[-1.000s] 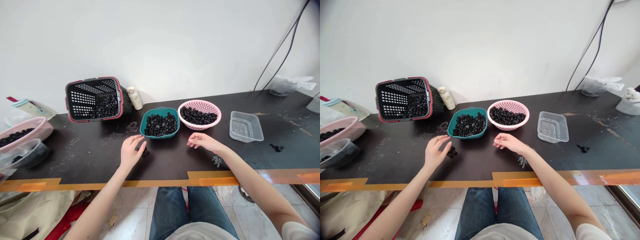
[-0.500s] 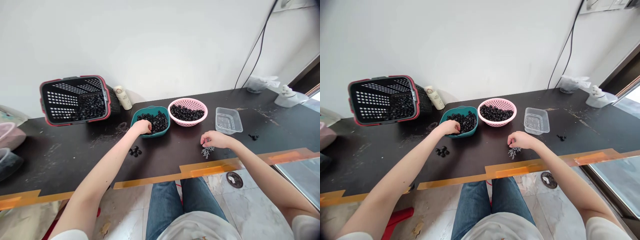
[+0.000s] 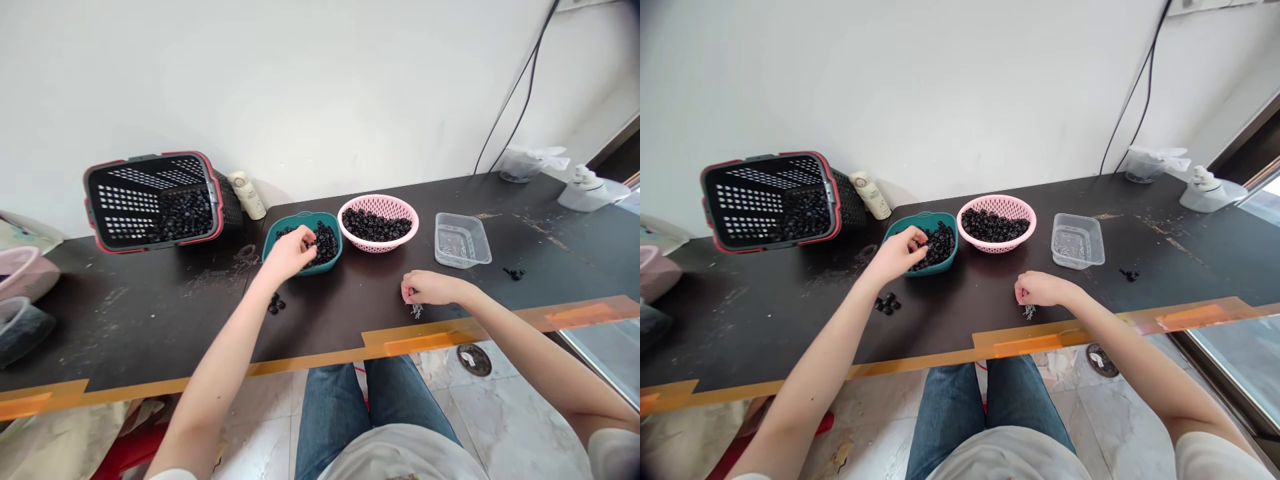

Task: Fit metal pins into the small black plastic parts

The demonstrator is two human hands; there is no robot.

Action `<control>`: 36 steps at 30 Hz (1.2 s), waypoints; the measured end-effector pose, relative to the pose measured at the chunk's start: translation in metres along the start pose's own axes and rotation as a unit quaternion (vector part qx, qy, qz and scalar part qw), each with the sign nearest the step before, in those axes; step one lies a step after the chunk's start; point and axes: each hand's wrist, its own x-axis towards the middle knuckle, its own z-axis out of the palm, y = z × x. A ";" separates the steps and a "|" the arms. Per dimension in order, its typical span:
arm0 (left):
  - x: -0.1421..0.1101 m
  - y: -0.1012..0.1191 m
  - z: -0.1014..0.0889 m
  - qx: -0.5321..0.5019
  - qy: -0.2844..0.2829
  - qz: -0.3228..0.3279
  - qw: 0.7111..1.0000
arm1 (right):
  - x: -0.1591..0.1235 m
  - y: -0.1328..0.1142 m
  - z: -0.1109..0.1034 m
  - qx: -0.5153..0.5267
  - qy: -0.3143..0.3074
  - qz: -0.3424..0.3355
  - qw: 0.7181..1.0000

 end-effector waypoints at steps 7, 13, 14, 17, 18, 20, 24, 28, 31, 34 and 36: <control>-0.038 0.058 0.068 -0.158 -0.046 0.168 0.972 | -0.004 -0.003 -0.002 0.015 0.027 0.009 0.999; -0.036 0.034 0.127 -0.177 -0.021 0.146 0.973 | 0.000 -0.008 -0.001 -0.004 -0.004 0.011 1.000; -0.036 0.031 0.130 -0.176 -0.009 0.146 0.973 | 0.000 -0.008 -0.002 -0.002 -0.009 0.006 1.000; -0.036 0.026 0.132 -0.186 0.007 0.143 0.972 | -0.002 -0.007 -0.008 0.042 -0.018 0.007 0.999; -0.036 0.025 0.132 -0.197 0.008 0.137 0.971 | -0.002 -0.007 -0.011 0.067 -0.014 0.014 0.998; -0.036 0.025 0.134 -0.248 0.008 0.109 0.963 | 0.000 -0.008 -0.016 0.126 0.017 0.033 0.991; -0.035 0.021 0.144 -0.401 0.006 0.033 0.915 | 0.020 -0.022 -0.018 0.315 0.104 0.013 0.943; -0.033 0.014 0.152 -0.467 -0.001 -0.021 0.884 | 0.053 -0.039 -0.007 0.427 0.140 -0.029 0.893; -0.031 0.011 0.153 -0.501 -0.010 -0.049 0.864 | 0.069 -0.040 0.004 0.435 0.168 -0.035 0.884; -0.030 0.010 0.153 -0.529 -0.016 -0.061 0.847 | 0.073 -0.035 0.013 0.420 0.199 -0.052 0.884; -0.029 0.010 0.152 -0.532 -0.017 -0.065 0.844 | 0.071 -0.033 0.015 0.376 0.239 -0.067 0.893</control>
